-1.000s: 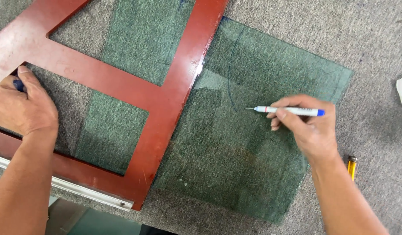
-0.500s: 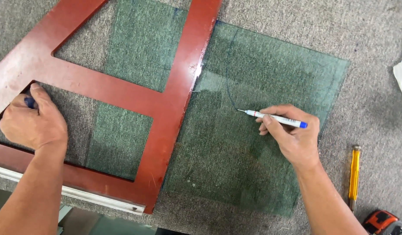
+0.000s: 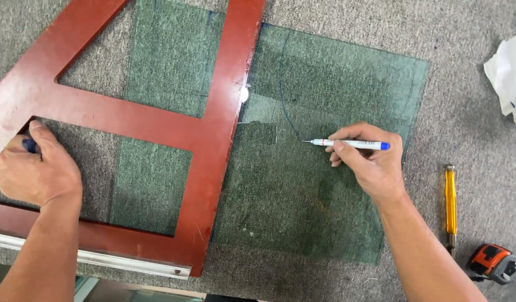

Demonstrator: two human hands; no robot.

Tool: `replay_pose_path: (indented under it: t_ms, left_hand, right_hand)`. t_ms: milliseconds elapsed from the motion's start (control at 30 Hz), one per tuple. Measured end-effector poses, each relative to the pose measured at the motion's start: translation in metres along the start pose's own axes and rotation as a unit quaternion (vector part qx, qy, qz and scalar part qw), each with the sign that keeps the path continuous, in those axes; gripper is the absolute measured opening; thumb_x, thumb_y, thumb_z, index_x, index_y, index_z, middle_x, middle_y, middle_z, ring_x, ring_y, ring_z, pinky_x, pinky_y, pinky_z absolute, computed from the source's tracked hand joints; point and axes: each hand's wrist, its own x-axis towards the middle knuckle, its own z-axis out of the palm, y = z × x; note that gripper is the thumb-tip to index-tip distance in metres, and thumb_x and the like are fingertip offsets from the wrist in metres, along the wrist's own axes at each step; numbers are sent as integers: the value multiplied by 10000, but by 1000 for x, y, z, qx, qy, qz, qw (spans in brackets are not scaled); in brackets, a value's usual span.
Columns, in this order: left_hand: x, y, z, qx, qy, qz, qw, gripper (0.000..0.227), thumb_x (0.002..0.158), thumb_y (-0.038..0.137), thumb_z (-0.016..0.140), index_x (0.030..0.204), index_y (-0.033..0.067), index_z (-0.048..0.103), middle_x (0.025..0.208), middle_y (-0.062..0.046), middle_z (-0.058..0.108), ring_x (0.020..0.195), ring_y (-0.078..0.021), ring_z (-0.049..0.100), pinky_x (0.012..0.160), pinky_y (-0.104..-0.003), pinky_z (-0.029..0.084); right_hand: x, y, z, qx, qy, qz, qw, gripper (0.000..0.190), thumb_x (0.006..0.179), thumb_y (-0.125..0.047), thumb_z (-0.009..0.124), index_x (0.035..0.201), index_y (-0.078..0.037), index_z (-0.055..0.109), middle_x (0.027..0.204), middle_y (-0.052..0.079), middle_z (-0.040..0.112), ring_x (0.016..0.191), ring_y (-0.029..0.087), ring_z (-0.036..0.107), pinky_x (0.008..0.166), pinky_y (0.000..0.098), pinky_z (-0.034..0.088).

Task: Using a large triangle square and a marker to draw lines on a glass sheet for fabrication.

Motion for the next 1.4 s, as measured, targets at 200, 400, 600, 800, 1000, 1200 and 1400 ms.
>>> replay_pose_path:
  t_ms: [200, 400, 600, 800, 1000, 1200, 1400]
  left_hand:
    - [5, 6, -11, 14, 28, 47, 998, 573, 1331, 463, 879, 865, 135, 820, 726, -178, 726, 605, -465, 684, 487, -599, 467]
    - [4, -9, 5, 2, 24, 35, 999, 699, 1361, 460, 914, 788, 137, 677, 678, -178, 629, 594, -420, 640, 523, -558, 436]
    - [9, -14, 17, -7, -3, -6, 1000, 747, 1349, 489, 890, 735, 179, 599, 588, -106, 492, 525, -319, 530, 534, -511, 362]
    - [12, -6, 13, 7, 52, 19, 998, 583, 1259, 521, 895, 806, 167, 795, 633, -147, 675, 552, -373, 657, 483, -531, 424]
    - [16, -4, 13, -8, 50, 13, 999, 578, 1256, 542, 867, 820, 166, 813, 643, -146, 714, 562, -385, 687, 493, -543, 461]
    - [21, 2, 11, -25, 53, 1, 998, 570, 1236, 539, 922, 854, 120, 858, 624, -141, 737, 534, -338, 711, 493, -539, 501]
    - [24, 7, 7, -46, 26, -22, 998, 645, 1257, 543, 924, 786, 134, 760, 629, -131, 710, 578, -357, 695, 525, -570, 489]
  right_hand:
    - [-3, -3, 4, -36, 18, 2, 999, 131, 1034, -33, 737, 1099, 75, 775, 891, 187, 789, 689, 212, 760, 636, 281, 681]
    - [-11, 0, 0, -7, 11, 0, 1000, 109, 1009, -13, 740, 1070, 68, 782, 864, 154, 787, 661, 181, 746, 629, 258, 674]
    - [-10, -3, 8, -21, 24, -9, 999, 143, 1043, -64, 758, 1113, 56, 790, 916, 146, 803, 683, 171, 740, 661, 251, 665]
    - [-29, 1, 5, -81, 7, -32, 996, 109, 1014, -47, 757, 1081, 26, 805, 831, 105, 810, 643, 134, 760, 590, 205, 639]
    - [-69, 6, 11, -106, 25, -4, 994, 94, 995, -105, 785, 1027, -30, 831, 773, 59, 815, 614, 108, 745, 569, 216, 573]
    - [-102, 3, 25, -123, 32, 37, 991, 93, 984, -158, 799, 967, -82, 851, 729, -2, 782, 564, 56, 576, 506, 239, 406]
    - [-140, 3, 43, -117, 6, -10, 993, 82, 931, -57, 770, 951, -73, 849, 806, 12, 825, 594, 75, 642, 529, 242, 449]
